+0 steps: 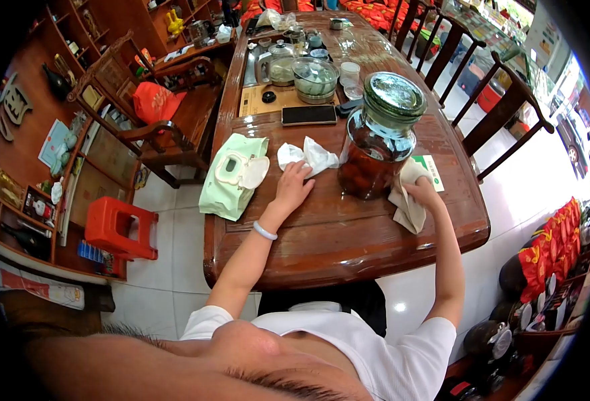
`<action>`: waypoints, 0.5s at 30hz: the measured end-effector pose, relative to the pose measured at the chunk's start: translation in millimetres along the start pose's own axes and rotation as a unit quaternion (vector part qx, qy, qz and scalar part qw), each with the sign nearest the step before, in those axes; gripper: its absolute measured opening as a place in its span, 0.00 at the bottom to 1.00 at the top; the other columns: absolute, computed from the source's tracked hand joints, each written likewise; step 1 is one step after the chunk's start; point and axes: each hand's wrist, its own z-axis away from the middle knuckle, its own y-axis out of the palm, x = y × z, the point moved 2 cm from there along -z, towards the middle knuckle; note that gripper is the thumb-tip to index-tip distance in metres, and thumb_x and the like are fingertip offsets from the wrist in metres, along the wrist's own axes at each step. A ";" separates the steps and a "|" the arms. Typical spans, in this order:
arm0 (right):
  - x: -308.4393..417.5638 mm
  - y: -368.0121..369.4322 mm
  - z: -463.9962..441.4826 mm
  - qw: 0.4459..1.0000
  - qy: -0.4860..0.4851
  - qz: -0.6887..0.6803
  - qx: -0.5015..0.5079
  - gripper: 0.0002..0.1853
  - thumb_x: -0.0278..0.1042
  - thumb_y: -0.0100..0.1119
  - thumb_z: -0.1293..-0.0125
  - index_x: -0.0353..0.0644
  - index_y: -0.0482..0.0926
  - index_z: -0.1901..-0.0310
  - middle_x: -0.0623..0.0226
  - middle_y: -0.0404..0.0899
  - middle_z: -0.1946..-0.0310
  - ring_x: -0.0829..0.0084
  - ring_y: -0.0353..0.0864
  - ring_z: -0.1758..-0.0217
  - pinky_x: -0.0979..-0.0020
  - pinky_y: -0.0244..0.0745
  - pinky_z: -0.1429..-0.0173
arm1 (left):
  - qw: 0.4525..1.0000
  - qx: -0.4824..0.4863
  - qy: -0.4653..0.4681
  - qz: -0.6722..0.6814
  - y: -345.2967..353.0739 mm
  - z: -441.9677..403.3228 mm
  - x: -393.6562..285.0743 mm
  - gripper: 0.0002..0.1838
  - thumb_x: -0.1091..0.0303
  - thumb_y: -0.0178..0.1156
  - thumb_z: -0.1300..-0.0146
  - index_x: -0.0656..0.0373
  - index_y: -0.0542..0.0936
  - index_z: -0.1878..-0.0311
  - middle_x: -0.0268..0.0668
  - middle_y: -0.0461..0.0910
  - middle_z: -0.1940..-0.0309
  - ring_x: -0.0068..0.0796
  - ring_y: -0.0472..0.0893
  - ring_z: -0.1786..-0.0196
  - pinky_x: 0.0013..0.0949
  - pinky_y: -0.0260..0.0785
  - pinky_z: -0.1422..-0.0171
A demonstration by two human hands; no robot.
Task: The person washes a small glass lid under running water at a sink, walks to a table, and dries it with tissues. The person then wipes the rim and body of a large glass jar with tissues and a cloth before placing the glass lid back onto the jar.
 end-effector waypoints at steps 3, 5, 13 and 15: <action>1.7 -13.8 -12.9 0.969 0.047 0.233 0.073 0.23 0.44 0.59 0.53 0.26 0.74 0.70 0.58 0.76 0.77 0.71 0.77 0.74 0.70 0.71 0.74 | 1.000 -0.029 0.005 0.005 1.5 1.0 2.0 0.15 0.69 0.60 0.54 0.62 0.77 0.60 0.44 0.71 0.53 0.42 0.67 0.48 0.37 0.62 0.44; 26.2 -28.0 -12.0 0.958 0.068 0.258 0.102 0.22 0.44 0.59 0.53 0.26 0.74 0.70 0.59 0.77 0.77 0.71 0.78 0.74 0.70 0.73 0.74 | 0.999 -0.041 0.013 -0.008 4.6 -0.7 2.2 0.13 0.70 0.60 0.54 0.62 0.76 0.63 0.43 0.71 0.55 0.42 0.67 0.50 0.38 0.63 0.46; 38.6 -46.7 -85.6 0.927 -0.006 0.218 0.304 0.18 0.37 0.59 0.48 0.36 0.74 0.57 0.59 0.78 0.70 0.70 0.79 0.73 0.70 0.77 0.75 | 0.997 -0.002 0.002 -0.076 31.8 -47.0 17.3 0.06 0.77 0.53 0.55 0.60 0.77 0.72 0.38 0.75 0.69 0.40 0.71 0.60 0.37 0.67 0.55; 60.8 -49.8 -109.6 0.954 -0.078 0.195 0.213 0.16 0.34 0.60 0.48 0.34 0.75 0.60 0.59 0.78 0.70 0.72 0.79 0.69 0.70 0.76 0.72 | 0.998 -0.026 0.003 -0.051 36.7 -68.6 15.7 0.05 0.77 0.53 0.54 0.60 0.76 0.72 0.39 0.75 0.70 0.40 0.72 0.60 0.37 0.67 0.55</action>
